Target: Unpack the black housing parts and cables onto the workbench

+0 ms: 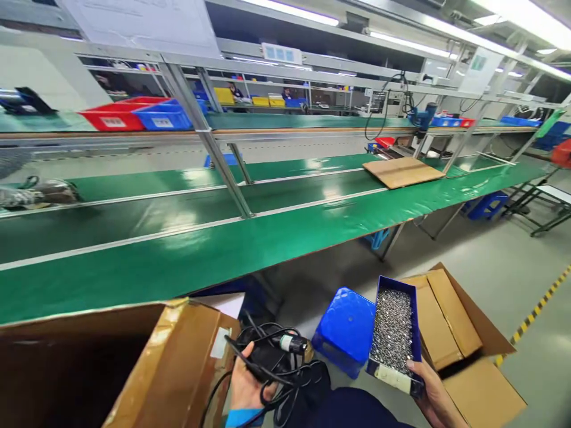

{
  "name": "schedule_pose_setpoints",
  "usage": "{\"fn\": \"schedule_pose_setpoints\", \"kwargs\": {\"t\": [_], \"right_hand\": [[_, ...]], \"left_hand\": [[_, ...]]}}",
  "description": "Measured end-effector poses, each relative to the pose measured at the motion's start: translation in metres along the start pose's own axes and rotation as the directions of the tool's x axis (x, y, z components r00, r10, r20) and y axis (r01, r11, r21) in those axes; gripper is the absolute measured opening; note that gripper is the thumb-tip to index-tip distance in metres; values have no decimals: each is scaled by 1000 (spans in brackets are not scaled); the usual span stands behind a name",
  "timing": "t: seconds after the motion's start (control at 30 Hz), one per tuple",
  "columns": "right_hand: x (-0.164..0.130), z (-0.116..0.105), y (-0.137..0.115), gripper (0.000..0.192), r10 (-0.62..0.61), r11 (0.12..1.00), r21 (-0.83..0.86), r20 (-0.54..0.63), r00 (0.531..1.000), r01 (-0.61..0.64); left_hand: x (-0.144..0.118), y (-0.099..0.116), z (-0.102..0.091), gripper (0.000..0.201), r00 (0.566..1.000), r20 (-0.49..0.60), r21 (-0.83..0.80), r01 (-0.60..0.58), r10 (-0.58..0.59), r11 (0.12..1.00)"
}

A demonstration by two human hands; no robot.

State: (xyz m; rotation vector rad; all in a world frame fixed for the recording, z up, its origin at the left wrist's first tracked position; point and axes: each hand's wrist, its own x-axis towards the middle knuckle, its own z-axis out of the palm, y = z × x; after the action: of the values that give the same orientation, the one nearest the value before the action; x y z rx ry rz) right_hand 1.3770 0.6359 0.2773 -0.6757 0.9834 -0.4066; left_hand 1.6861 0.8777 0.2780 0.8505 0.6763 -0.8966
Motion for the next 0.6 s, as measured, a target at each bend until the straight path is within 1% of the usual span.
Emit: {"fn": "schedule_pose_setpoints", "kwargs": {"t": [0.1,0.17,0.23,0.3,0.37,0.43,0.5,0.6], "right_hand": [[51,50,-8,78,7,1000,-23,-31,1000,-7],[91,89,-13,76,40,999,-37,4,999,-40],[138,130,-17,74,87,995,-62,71,994,-83],[192,172,-20,71,125,989,-100,152,980,-110],[247,216,-20,65,159,980,-153,238,958,-125],[301,263,-17,59,197,967,-218,320,927,-130],[350,311,-10,55,249,945,-297,371,895,-139],[416,381,2,48,333,899,-408,398,855,-160]], "left_hand": [[45,48,39,17,999,5,-28,-39,39,999],[69,81,59,13,997,-10,-74,-76,75,994],[89,110,73,12,995,-19,-130,-101,100,986],[104,131,80,15,996,-4,-172,-88,88,981],[115,143,79,20,998,24,-213,-59,66,975],[124,145,72,23,997,37,-246,-52,63,968],[130,142,61,23,995,16,-263,-88,95,961],[135,134,48,18,989,-28,-255,-151,148,955]]}}
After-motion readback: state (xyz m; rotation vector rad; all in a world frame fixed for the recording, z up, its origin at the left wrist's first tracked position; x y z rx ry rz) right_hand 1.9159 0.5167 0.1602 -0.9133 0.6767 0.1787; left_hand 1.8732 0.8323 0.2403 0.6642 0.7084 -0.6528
